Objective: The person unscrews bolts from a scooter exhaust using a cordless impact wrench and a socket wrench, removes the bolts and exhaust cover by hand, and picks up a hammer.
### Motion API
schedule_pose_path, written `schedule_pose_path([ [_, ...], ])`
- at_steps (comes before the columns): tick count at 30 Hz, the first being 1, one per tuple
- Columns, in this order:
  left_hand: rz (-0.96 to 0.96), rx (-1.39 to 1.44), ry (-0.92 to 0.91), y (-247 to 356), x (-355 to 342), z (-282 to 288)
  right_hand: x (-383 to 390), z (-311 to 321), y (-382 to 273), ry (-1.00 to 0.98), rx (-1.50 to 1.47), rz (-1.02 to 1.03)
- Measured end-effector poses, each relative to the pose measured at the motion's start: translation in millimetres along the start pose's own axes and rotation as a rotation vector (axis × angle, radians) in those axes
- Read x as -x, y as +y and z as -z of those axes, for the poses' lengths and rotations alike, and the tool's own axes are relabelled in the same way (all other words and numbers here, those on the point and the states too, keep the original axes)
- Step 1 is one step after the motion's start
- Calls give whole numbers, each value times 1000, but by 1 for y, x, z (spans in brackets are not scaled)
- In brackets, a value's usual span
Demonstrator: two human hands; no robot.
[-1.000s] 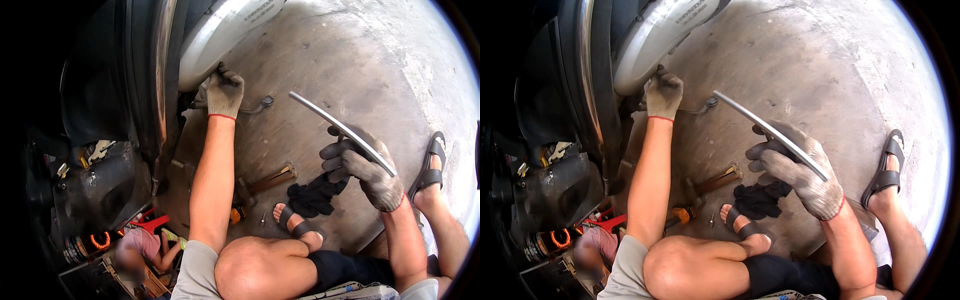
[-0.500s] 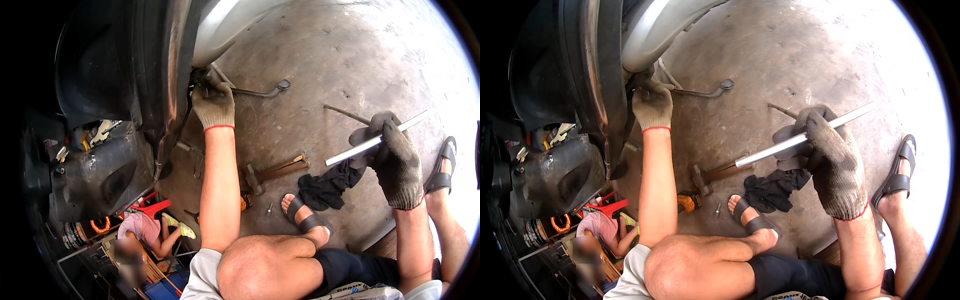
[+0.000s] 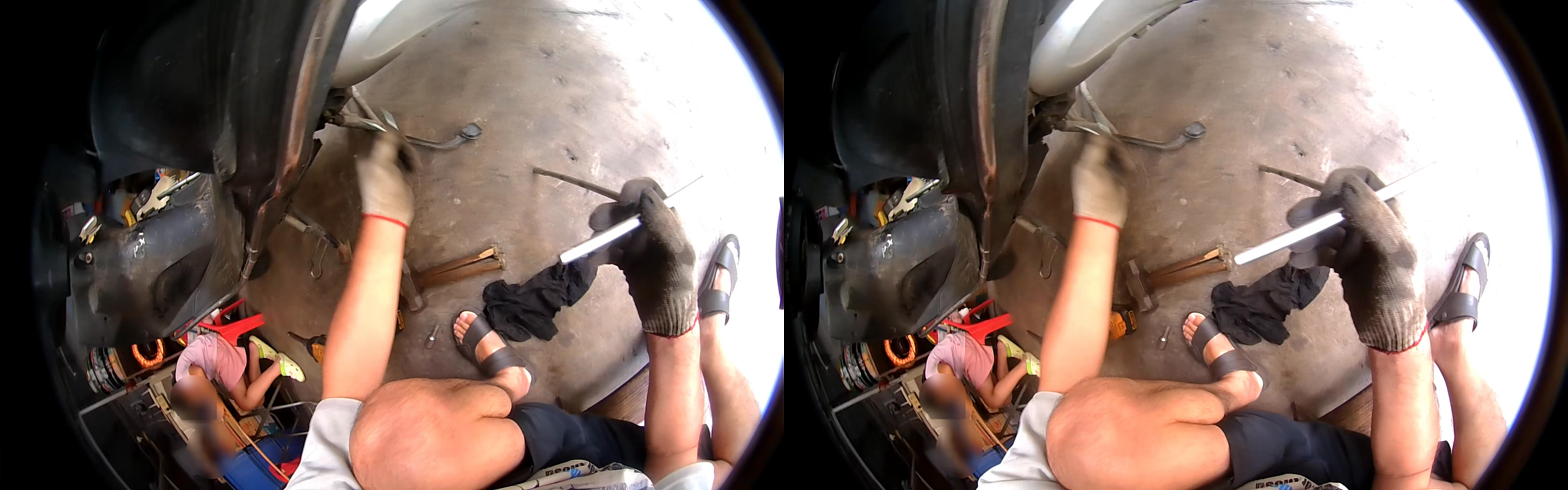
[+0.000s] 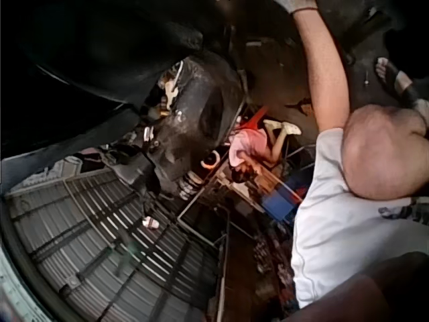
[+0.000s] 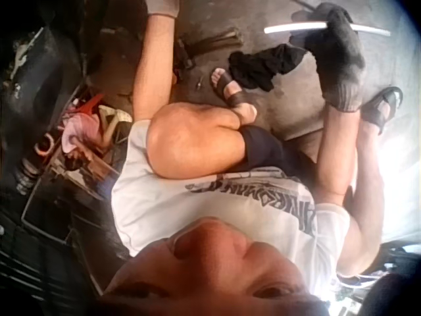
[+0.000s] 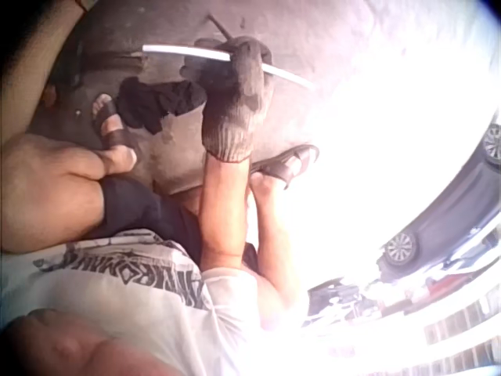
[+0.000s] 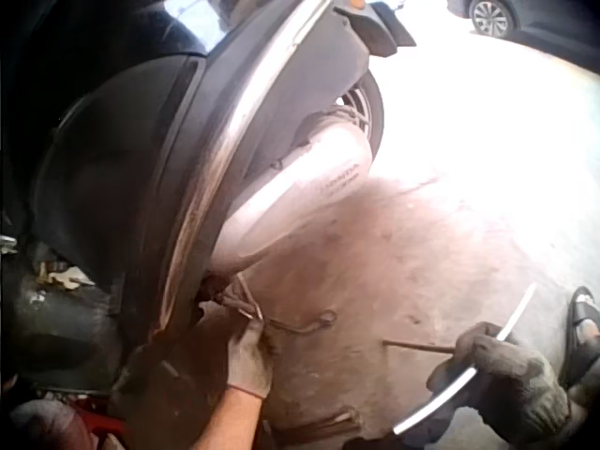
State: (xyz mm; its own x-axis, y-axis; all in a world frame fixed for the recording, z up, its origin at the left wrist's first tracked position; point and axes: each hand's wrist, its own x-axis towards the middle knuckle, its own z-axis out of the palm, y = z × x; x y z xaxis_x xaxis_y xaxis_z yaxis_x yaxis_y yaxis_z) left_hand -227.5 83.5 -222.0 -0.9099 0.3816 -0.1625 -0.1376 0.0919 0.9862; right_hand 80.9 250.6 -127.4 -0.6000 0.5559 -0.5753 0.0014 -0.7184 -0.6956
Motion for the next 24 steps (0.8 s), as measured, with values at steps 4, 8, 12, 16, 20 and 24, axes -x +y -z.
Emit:
schedule_pose_path([
  [4,56,-855,218,-82,30,90,2,-9,-8,-66,-45,-4],
  [8,222,-1439,348,-111,33,133,5,-3,-17,27,137,-28],
  [12,272,-1461,395,-127,26,141,9,4,-17,76,720,-56],
  [16,317,-1427,392,-120,20,174,8,5,-16,94,813,11],
  [20,282,-1292,424,-117,39,153,4,19,-18,189,320,263],
  [24,117,-1095,207,-77,67,84,-2,44,-19,-121,-426,-86],
])
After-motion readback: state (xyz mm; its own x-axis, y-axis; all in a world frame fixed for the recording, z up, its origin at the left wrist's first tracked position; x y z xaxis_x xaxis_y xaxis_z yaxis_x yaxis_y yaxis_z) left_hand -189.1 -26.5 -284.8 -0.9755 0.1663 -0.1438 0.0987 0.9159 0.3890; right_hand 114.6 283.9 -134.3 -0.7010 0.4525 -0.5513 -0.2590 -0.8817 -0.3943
